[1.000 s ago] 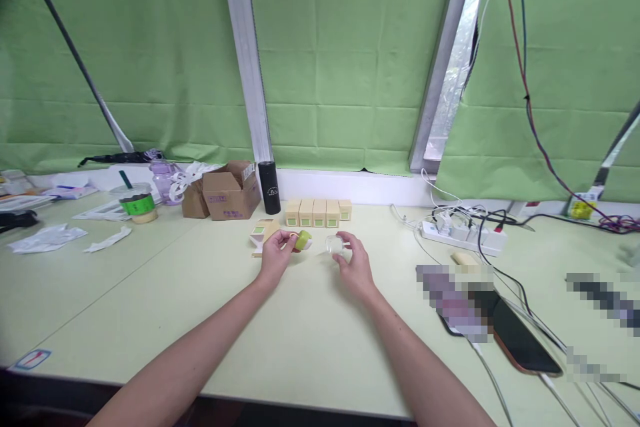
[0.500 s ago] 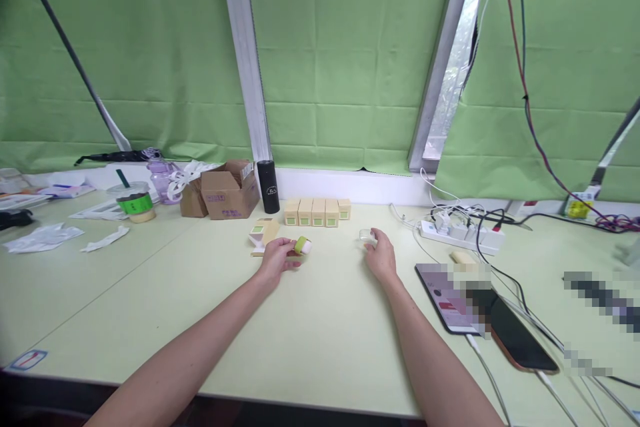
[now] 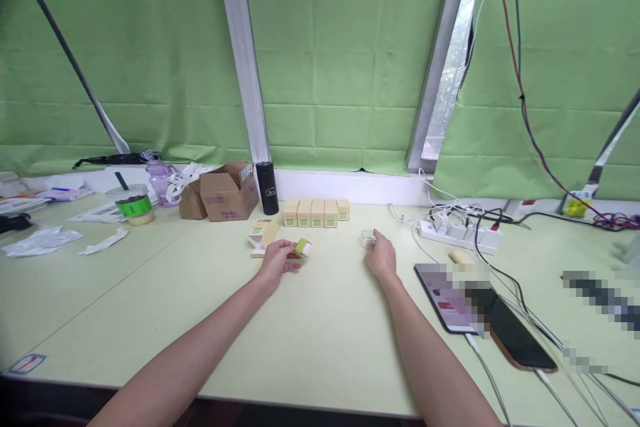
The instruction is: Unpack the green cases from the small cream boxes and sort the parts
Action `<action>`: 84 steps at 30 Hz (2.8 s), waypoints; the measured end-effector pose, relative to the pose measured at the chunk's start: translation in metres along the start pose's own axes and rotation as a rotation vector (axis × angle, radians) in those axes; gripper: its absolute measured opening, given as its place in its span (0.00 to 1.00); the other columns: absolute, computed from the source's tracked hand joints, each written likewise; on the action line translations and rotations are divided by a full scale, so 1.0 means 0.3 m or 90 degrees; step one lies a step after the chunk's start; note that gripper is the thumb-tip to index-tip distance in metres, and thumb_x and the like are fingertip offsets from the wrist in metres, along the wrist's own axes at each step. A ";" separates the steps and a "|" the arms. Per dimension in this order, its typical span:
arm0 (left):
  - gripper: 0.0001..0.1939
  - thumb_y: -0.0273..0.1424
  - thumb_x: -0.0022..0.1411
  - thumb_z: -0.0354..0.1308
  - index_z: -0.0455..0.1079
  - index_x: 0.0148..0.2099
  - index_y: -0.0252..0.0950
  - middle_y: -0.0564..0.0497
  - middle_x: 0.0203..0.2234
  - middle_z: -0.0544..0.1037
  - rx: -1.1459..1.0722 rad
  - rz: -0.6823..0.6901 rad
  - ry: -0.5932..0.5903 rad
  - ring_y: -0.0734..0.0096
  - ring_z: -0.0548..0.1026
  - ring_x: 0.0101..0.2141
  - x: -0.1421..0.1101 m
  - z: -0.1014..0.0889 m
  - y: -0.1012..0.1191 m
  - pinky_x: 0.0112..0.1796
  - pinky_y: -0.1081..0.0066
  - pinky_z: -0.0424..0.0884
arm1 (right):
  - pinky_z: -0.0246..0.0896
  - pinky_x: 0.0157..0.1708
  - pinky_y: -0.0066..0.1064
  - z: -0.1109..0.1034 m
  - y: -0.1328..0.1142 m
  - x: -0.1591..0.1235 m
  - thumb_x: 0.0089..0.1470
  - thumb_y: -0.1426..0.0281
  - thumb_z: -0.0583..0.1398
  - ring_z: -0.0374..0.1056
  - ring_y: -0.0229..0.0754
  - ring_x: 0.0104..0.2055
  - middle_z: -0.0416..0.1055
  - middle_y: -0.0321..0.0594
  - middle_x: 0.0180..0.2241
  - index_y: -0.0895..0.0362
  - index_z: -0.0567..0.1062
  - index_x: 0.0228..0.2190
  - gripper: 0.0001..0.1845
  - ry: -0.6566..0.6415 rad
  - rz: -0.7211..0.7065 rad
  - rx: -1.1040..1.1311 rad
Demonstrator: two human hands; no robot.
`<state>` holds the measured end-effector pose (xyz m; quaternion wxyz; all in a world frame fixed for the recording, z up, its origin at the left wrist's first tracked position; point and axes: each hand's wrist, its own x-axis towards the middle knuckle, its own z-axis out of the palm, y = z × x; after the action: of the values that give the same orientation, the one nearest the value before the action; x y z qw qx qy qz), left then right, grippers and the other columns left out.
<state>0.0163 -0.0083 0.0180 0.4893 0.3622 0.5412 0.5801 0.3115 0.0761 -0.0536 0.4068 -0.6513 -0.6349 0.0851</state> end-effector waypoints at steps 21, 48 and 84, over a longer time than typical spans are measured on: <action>0.04 0.25 0.49 0.60 0.73 0.31 0.32 0.47 0.23 0.78 -0.119 -0.112 -0.096 0.69 0.76 0.23 -0.027 0.021 0.009 0.28 0.69 0.76 | 0.65 0.60 0.53 -0.061 -0.482 -0.234 0.60 0.79 0.53 0.65 0.52 0.62 0.72 0.41 0.59 0.44 0.72 0.60 0.31 -0.138 -0.483 0.246; 0.11 0.35 0.55 0.67 0.70 0.33 0.34 0.46 0.26 0.79 0.022 0.099 -0.038 0.73 0.74 0.24 0.008 0.056 0.123 0.21 0.76 0.64 | 0.73 0.49 0.45 -0.084 -0.430 -0.207 0.42 0.59 0.77 0.79 0.51 0.46 0.81 0.42 0.41 0.52 0.74 0.40 0.26 -0.409 0.176 0.975; 0.18 0.38 0.66 0.62 0.75 0.53 0.34 0.39 0.49 0.81 0.073 0.300 -0.198 0.60 0.81 0.43 -0.040 0.091 -0.066 0.41 0.63 0.81 | 0.73 0.45 0.42 -0.037 -0.406 -0.247 0.60 0.67 0.60 0.69 0.51 0.54 0.68 0.47 0.55 0.48 0.73 0.55 0.21 -0.055 -0.294 0.268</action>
<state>0.0488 -0.0136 0.0039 0.3966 0.5900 0.3924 0.5837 0.2129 -0.0116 0.0011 0.5139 -0.3875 -0.7511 0.1474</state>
